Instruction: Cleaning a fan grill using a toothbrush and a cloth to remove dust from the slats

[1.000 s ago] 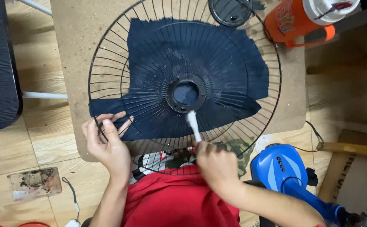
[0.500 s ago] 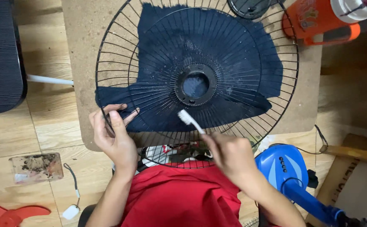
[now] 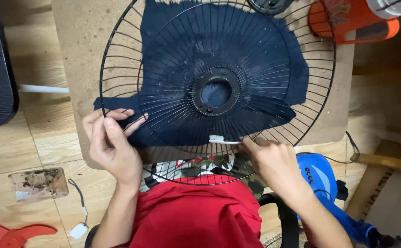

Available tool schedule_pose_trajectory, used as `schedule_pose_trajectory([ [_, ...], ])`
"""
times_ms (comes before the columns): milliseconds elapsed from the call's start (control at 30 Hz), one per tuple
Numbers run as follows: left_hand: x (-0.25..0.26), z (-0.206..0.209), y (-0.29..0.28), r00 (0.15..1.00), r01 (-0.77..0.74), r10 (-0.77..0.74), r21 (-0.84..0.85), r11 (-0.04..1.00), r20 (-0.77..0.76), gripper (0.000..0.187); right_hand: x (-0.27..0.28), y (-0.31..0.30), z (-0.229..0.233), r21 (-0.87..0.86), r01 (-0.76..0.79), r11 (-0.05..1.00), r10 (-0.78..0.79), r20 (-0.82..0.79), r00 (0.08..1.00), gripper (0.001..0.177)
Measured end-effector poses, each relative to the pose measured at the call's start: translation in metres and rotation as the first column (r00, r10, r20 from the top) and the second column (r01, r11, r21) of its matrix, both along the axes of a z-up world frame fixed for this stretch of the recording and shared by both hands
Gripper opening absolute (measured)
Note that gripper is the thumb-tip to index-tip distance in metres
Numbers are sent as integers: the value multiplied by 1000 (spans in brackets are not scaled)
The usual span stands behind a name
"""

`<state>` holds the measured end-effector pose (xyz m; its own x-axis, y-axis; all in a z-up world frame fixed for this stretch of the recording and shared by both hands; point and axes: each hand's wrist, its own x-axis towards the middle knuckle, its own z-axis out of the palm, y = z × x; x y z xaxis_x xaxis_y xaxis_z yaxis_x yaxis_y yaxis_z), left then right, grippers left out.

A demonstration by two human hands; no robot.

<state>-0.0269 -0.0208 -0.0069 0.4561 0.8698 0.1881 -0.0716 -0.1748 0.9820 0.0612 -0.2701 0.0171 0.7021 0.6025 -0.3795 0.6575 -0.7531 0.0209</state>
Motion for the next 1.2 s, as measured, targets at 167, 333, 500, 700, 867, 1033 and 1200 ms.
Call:
schedule_pose_trajectory([
  [167,7,7,-1,999,35,-36,25,999,13,31,14,-3,1,-37,-29,999,36,200,979,8],
  [333,12,0,5,996,74,-74,7,997,41,32,24,-1,10,-88,-61,994,59,-24,998,9],
  [500,18,4,12,988,115,-121,57,992,97,33,19,4,-2,-80,-38,996,14,-283,959,17],
  [700,29,15,12,980,145,-166,175,974,112,33,11,16,1,-38,14,999,-22,-222,975,13],
  [867,34,18,9,976,141,-165,163,977,142,33,22,12,-2,-25,41,999,-43,-84,995,9],
  [1033,34,14,12,976,136,-162,170,976,146,33,27,12,0,-103,58,993,-80,-214,974,14],
  [1200,34,8,15,974,137,-164,171,976,154,32,21,19,9,-49,167,985,-174,-241,955,28],
])
